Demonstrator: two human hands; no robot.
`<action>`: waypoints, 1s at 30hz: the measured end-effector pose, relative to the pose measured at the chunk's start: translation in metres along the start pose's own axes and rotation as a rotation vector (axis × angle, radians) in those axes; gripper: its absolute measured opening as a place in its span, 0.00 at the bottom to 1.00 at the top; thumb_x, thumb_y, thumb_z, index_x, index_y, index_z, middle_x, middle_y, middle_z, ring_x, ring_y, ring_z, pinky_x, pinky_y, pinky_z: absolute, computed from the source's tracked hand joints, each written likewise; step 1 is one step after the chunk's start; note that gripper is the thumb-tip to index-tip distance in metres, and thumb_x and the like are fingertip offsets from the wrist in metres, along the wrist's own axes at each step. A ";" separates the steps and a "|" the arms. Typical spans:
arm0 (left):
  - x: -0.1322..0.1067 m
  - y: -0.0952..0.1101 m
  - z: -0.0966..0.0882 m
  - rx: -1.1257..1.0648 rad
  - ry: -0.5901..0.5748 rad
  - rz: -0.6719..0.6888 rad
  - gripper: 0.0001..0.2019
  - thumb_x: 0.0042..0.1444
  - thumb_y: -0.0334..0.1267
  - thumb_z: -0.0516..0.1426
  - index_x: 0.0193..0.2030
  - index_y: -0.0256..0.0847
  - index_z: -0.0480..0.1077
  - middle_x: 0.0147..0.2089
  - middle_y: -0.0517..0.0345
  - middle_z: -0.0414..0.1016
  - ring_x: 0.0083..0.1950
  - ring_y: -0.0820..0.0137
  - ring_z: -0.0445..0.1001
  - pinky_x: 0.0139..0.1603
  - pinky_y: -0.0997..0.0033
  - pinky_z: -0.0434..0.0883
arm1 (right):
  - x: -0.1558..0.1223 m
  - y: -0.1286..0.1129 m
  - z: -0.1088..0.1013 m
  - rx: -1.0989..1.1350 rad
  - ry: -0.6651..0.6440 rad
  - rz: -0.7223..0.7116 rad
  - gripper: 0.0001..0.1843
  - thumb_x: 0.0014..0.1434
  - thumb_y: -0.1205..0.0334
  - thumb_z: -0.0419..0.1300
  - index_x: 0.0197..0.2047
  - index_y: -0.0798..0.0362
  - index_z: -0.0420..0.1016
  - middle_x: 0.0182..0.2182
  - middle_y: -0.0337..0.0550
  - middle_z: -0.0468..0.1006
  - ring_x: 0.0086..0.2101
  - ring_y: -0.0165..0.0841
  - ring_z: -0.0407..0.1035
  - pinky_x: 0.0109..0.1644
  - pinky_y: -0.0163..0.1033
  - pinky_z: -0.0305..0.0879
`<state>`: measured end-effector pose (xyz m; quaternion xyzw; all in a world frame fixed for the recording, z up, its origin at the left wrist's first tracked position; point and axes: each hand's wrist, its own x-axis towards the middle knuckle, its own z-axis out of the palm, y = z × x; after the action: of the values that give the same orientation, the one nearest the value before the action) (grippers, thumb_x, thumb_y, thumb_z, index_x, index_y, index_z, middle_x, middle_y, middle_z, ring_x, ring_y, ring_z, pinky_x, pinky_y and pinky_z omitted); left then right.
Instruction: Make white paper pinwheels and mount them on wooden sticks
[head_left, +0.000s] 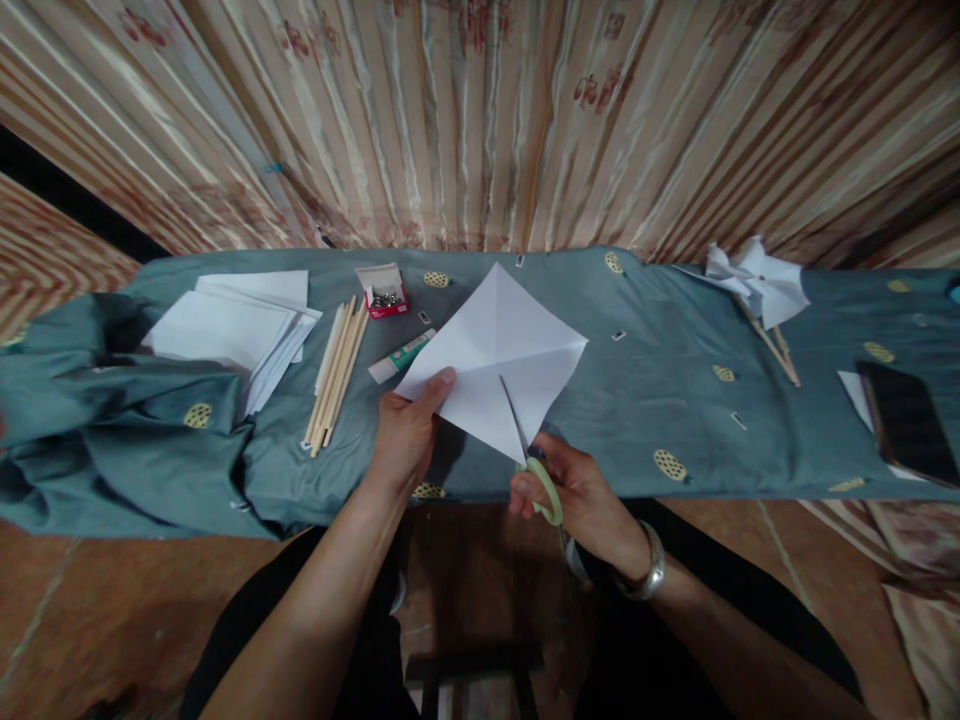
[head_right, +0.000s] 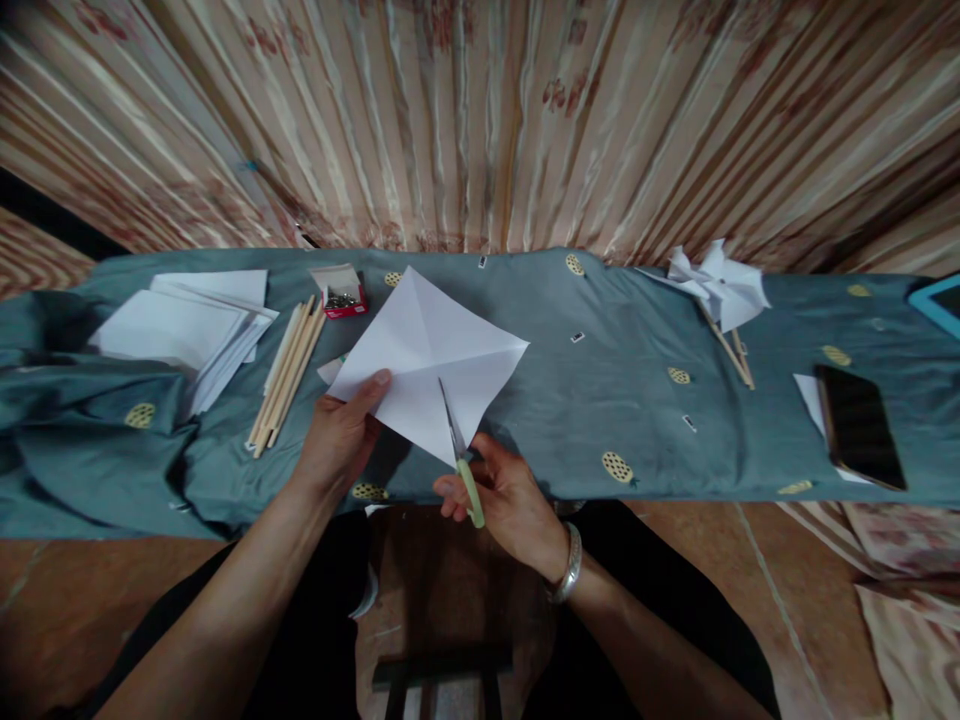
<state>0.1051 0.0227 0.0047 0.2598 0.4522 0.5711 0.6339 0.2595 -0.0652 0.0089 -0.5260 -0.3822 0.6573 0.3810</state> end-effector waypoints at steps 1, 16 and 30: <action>0.000 0.000 0.000 0.000 0.000 0.001 0.15 0.39 0.38 0.71 0.35 0.35 0.78 0.38 0.54 0.82 0.38 0.68 0.78 0.46 0.68 0.74 | 0.000 0.000 0.000 0.002 -0.003 0.000 0.24 0.47 0.43 0.68 0.34 0.51 0.63 0.20 0.34 0.75 0.20 0.25 0.67 0.24 0.31 0.63; 0.006 0.011 -0.004 -0.018 0.007 0.078 0.16 0.40 0.37 0.70 0.38 0.35 0.77 0.40 0.51 0.82 0.44 0.62 0.80 0.48 0.66 0.76 | -0.007 -0.005 -0.010 -0.059 -0.147 0.035 0.31 0.51 0.40 0.66 0.47 0.54 0.65 0.24 0.36 0.76 0.24 0.27 0.69 0.29 0.33 0.66; 0.012 0.022 -0.012 -0.026 0.057 0.094 0.18 0.37 0.37 0.70 0.38 0.36 0.78 0.41 0.50 0.82 0.45 0.63 0.79 0.49 0.67 0.74 | -0.017 -0.033 -0.076 -0.185 -0.254 0.157 0.20 0.51 0.49 0.69 0.40 0.55 0.73 0.26 0.37 0.76 0.26 0.26 0.69 0.30 0.32 0.67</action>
<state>0.0836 0.0367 0.0147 0.2559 0.4499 0.6132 0.5968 0.3397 -0.0586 0.0340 -0.4997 -0.4438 0.7083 0.2273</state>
